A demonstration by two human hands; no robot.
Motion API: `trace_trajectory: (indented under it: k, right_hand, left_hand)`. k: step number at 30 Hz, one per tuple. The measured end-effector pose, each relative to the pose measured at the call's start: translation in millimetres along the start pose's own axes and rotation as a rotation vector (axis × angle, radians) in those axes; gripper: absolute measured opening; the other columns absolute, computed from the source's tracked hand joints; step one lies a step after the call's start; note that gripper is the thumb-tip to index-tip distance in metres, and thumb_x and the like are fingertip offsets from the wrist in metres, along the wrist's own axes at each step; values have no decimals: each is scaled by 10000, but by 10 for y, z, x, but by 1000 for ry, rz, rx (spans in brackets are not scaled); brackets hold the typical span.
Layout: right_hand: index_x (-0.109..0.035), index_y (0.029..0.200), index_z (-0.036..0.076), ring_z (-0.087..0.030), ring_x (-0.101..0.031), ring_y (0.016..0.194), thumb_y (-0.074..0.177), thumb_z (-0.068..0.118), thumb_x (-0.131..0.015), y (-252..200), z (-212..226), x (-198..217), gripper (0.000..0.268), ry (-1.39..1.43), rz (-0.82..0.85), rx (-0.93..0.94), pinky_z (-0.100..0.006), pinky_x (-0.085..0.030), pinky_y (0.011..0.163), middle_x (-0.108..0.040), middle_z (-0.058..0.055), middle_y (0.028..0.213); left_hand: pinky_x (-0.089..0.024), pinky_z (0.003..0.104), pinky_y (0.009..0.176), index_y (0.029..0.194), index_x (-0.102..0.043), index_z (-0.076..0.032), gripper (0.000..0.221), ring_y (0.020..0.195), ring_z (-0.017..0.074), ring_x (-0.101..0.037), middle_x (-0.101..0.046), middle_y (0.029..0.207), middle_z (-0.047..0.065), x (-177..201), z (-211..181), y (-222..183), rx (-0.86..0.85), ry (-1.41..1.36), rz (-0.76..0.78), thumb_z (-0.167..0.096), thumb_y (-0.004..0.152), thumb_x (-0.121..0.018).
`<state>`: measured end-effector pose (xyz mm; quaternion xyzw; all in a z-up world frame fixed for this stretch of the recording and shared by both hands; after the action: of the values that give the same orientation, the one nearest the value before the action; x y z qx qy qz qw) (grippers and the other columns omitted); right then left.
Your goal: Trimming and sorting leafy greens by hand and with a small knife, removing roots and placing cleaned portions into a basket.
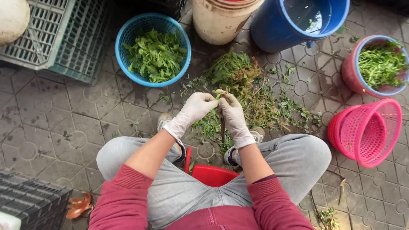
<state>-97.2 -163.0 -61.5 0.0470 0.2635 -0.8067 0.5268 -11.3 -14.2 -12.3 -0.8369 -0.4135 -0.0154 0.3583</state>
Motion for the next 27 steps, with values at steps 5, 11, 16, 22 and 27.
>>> trace_trajectory:
  k: [5,11,16,22,27]
  right_hand:
    - [-747,1325,100,-110,-553,527,1020,89,-735,-106,262,-221,305,-10,-49,-53,-224,-429,499,-580,-59,627]
    - [-680,1289,185,-64,-547,583,1120,328,-646,73,325,-184,223,186,-193,-176,-210,-416,507,-655,-23,890]
    - [-517,945,239,-30,-252,576,1073,249,-611,208,-29,-52,159,-250,-259,-411,-204,-284,560,-348,129,646]
    - [-799,1293,95,-374,-711,1187,1077,165,-554,529,-1726,282,334,-1354,181,-314,-521,-593,909,-720,-126,1408]
    - [-760,1111,96,-446,-730,862,1039,155,-578,814,-1922,337,205,-1770,319,-374,-594,-619,749,-541,-169,1327]
  left_hand:
    - [-592,441,1003,960,-870,-256,266,1138,311,-783,-851,982,26,120,-117,-143,-40,14,-4,-473,872,-745]
    - [-601,471,1008,953,-877,-258,259,1134,331,-789,-860,997,23,485,-541,-473,-77,206,1,-430,886,-695]
    - [-537,391,487,827,-711,-154,413,581,208,-644,-675,692,22,1248,-481,-389,-391,610,-525,-438,1122,-663]
    - [-486,506,878,1469,-597,-15,857,1086,380,-716,-729,1304,148,1666,-449,-587,-308,874,-732,-590,928,-931]
    - [-521,466,833,1290,-710,-155,592,871,318,-740,-764,1003,33,1454,-485,-599,-383,929,-607,-615,943,-848]
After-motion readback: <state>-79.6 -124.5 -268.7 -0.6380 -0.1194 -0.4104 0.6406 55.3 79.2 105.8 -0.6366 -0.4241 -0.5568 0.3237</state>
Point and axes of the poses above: each hand's wrist, its own y-axis towards the middle knuckle, its own x-axis out of the back of the hand, z = x × y, the point moved 1 cm from there along y, towards the middle knuckle
